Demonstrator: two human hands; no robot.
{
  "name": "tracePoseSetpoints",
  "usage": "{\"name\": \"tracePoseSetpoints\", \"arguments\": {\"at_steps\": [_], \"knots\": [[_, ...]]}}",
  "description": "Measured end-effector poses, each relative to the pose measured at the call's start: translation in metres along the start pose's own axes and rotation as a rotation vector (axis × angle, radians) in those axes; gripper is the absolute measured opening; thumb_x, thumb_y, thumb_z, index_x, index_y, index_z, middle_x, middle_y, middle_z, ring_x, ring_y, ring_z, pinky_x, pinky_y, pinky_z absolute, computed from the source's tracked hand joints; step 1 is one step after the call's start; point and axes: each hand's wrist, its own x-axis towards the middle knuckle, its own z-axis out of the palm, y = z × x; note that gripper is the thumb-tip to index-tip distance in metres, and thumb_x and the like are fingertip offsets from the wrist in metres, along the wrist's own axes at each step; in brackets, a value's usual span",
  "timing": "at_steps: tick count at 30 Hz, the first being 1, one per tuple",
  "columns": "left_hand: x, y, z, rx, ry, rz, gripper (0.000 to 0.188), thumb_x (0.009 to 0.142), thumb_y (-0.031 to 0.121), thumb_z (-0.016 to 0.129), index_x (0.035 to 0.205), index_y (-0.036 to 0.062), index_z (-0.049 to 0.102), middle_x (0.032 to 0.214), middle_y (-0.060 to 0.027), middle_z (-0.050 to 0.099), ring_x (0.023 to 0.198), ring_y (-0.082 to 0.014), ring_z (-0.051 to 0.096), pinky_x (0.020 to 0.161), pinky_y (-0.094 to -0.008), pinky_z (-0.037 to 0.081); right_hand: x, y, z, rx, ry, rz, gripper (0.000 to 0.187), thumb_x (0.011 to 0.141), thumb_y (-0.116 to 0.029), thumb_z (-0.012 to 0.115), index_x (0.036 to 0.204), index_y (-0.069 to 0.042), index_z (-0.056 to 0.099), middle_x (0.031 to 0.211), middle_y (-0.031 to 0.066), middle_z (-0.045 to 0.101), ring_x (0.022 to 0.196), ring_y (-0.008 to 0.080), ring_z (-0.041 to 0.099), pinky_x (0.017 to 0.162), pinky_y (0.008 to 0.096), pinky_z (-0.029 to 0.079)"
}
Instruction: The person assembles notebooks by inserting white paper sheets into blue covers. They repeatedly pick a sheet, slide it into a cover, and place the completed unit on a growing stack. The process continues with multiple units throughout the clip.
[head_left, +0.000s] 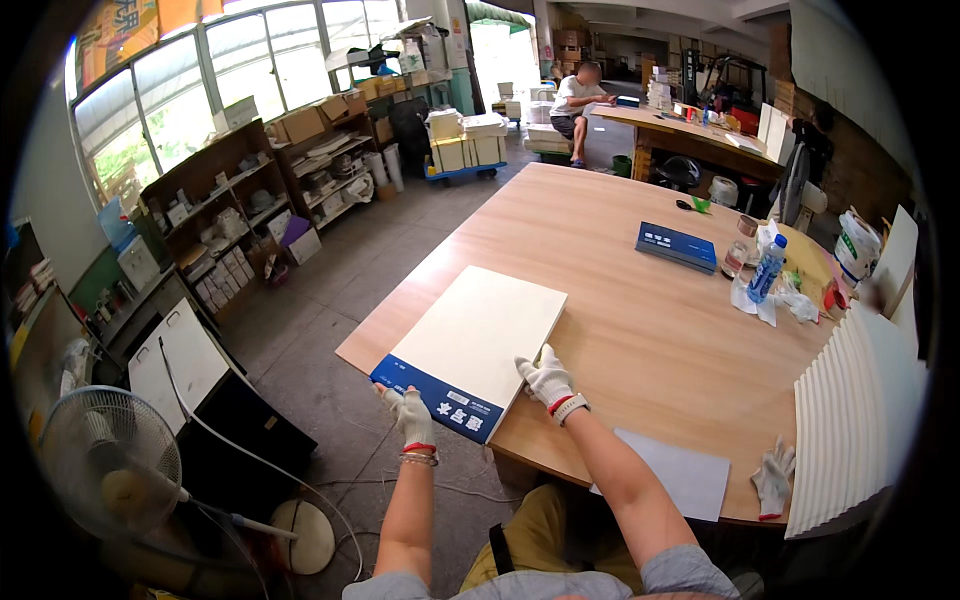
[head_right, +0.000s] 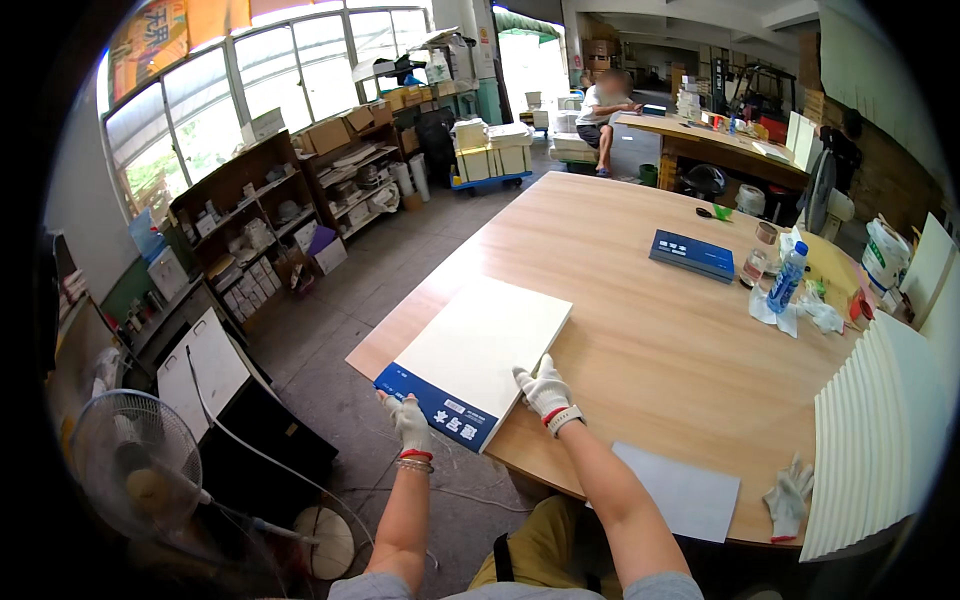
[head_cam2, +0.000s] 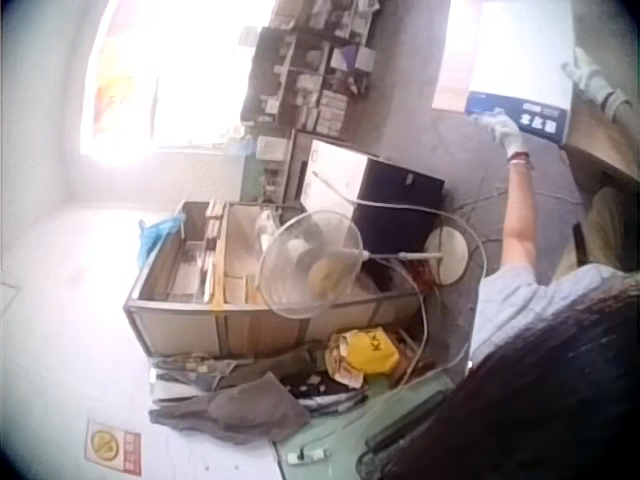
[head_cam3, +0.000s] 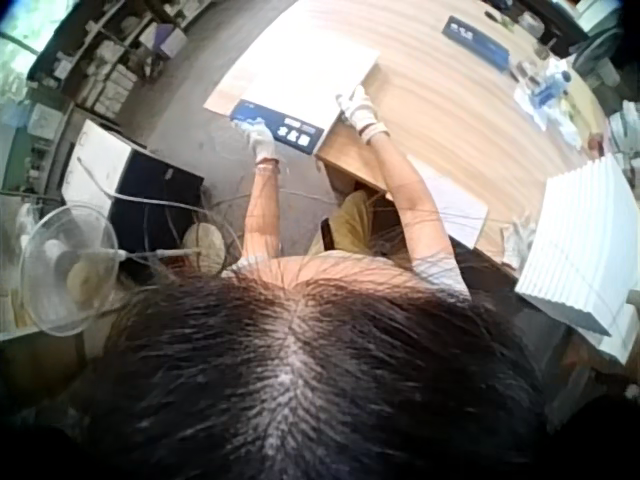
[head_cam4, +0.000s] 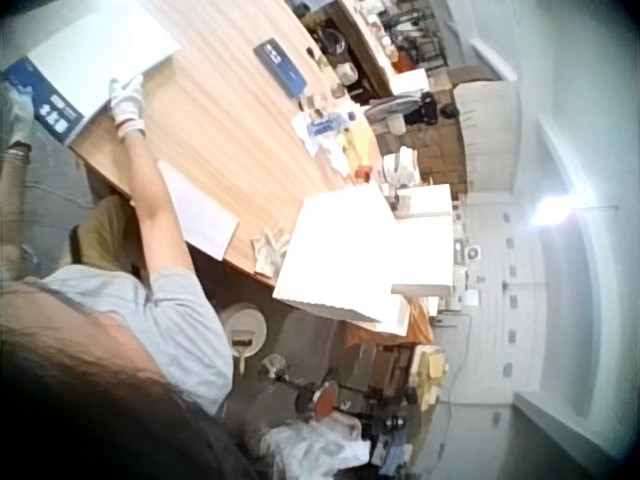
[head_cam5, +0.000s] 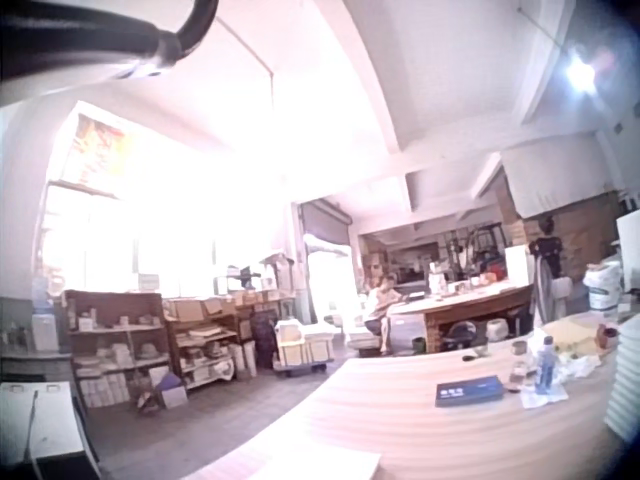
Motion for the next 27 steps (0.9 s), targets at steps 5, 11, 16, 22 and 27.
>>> {"name": "tracePoseSetpoints", "arguments": {"at_steps": [5,11,16,22,27], "knots": [[0.004,-0.004,0.01,-0.094,0.01,0.029,0.072,0.095,0.018,0.046,0.148,-0.0064,0.005,0.157,-0.0249,0.007,0.145,-0.0355,0.014,0.117,-0.0376,0.016,0.015,0.02,0.009,-0.195,0.208,-0.114,0.066,0.085,-0.051,0.062,0.128,-0.005,0.043,0.096,0.0164,0.067,0.07,0.0241,0.067,0.06,0.0367,0.054],[-0.04,-0.063,0.042,0.242,0.168,0.284,0.063,0.101,0.028,0.04,0.148,-0.0068,0.015,0.151,-0.0293,0.024,0.127,-0.0331,0.046,0.101,-0.0297,0.04,0.003,0.003,0.012,-0.19,0.168,-0.136,0.066,0.084,-0.055,0.06,0.124,-0.004,0.044,0.111,0.0248,0.063,0.105,0.0411,0.06,0.089,0.0473,0.046],[-0.218,0.025,0.028,0.587,-0.374,0.036,0.071,0.096,0.021,0.054,0.148,-0.0051,0.014,0.149,-0.0216,0.032,0.131,-0.0234,0.044,0.1,-0.0262,0.042,-0.004,0.011,0.001,-0.269,0.16,-0.1,0.066,0.088,-0.057,0.052,0.125,-0.003,0.043,0.109,0.0247,0.064,0.1,0.0395,0.063,0.084,0.0465,0.049],[-0.257,0.06,-0.01,-0.409,-0.822,0.549,0.066,0.091,0.001,0.055,0.148,0.0003,0.022,0.139,-0.014,0.049,0.112,-0.0218,0.059,0.087,-0.0303,0.05,-0.068,0.041,-0.123,0.063,-0.067,-0.155,0.061,0.095,-0.053,0.048,0.13,-0.003,0.046,0.101,0.0082,0.063,0.074,0.0129,0.061,0.066,0.0295,0.056],[-0.266,0.17,0.025,-0.476,-1.596,0.421,0.033,0.093,0.0,0.051,0.125,-0.0043,0.048,0.12,-0.0168,0.061,0.113,-0.0264,0.059,0.101,-0.039,0.043,-0.168,0.154,-0.261,0.434,0.188,-0.165,0.049,0.097,-0.044,0.05,0.128,-0.006,0.049,0.098,0.0068,0.061,0.075,0.0129,0.06,0.064,0.0286,0.054]]}}
